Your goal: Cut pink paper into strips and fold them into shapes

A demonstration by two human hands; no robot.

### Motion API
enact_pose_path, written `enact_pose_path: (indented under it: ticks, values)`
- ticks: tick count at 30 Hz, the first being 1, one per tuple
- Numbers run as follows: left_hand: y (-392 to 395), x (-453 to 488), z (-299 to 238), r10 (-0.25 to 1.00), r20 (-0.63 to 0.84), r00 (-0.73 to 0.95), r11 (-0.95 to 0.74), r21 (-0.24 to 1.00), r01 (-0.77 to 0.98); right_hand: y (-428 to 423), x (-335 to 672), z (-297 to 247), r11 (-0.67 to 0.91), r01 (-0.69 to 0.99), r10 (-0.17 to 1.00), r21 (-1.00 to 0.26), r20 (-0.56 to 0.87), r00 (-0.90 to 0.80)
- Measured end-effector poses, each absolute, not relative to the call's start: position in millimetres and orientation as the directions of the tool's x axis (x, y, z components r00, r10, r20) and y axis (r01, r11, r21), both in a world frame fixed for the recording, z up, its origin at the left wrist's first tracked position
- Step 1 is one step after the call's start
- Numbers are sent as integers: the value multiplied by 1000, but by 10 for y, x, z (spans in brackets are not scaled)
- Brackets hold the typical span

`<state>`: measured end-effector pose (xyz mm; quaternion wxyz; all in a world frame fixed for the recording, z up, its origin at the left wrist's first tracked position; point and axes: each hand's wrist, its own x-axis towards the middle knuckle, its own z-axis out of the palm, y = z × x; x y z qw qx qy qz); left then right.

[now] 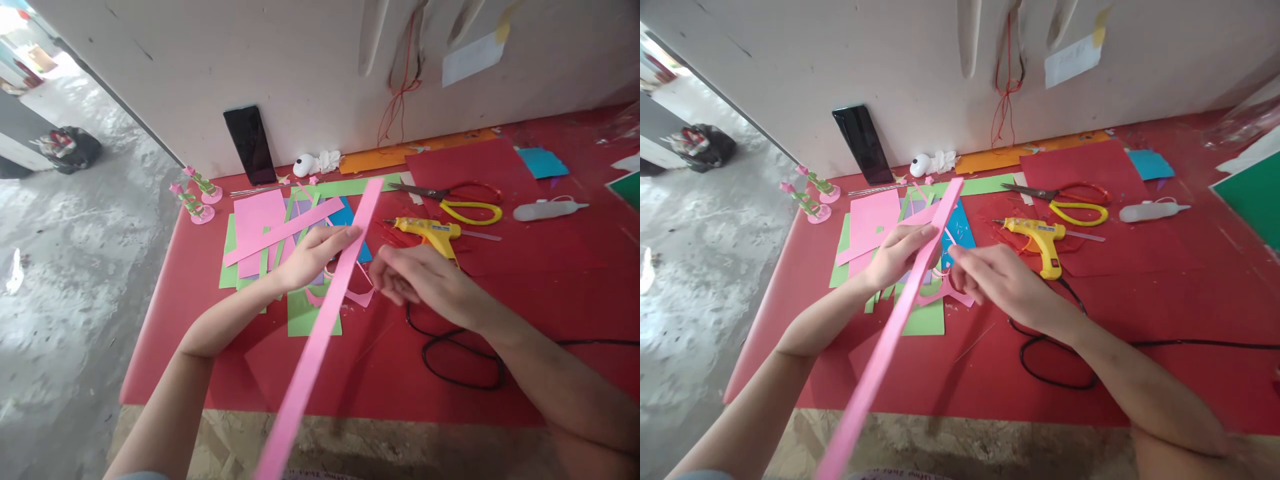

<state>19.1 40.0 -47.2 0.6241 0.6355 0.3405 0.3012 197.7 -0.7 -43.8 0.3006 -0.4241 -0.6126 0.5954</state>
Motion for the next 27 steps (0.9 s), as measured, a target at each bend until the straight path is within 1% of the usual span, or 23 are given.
enact_pose_path:
  ticks: [2,5,7,8,11,14,17,22,27]
  values:
    - [419,166,-433,752,-89,653,50,996,78,39,2016,-446,-65,123,912,-990,-109,-394]
    - [436,157,-428,639,-107,761,40,994,106,74,2014,-452,-81,75,925,-994,-103,-366]
    - [439,167,-455,572,-117,812,44,993,112,68,1985,-450,-62,74,936,-995,-84,-343]
    - [437,174,-472,563,-123,818,56,992,110,60,1970,-447,-42,79,942,-996,-66,-329]
    - [422,194,-509,635,-91,767,41,996,84,42,1944,-433,72,112,958,-991,38,-283]
    - [405,201,-506,673,-34,739,-54,994,96,45,1951,-426,152,139,959,-979,111,-262]
    - [398,198,-481,667,-8,745,-140,981,136,60,1968,-430,145,126,952,-981,104,-288]
    - [386,196,-459,657,60,752,-292,939,180,67,1983,-439,135,160,942,-978,77,-327]
    - [349,199,-453,670,173,722,-467,855,228,56,2004,-428,210,177,930,-961,140,-341]
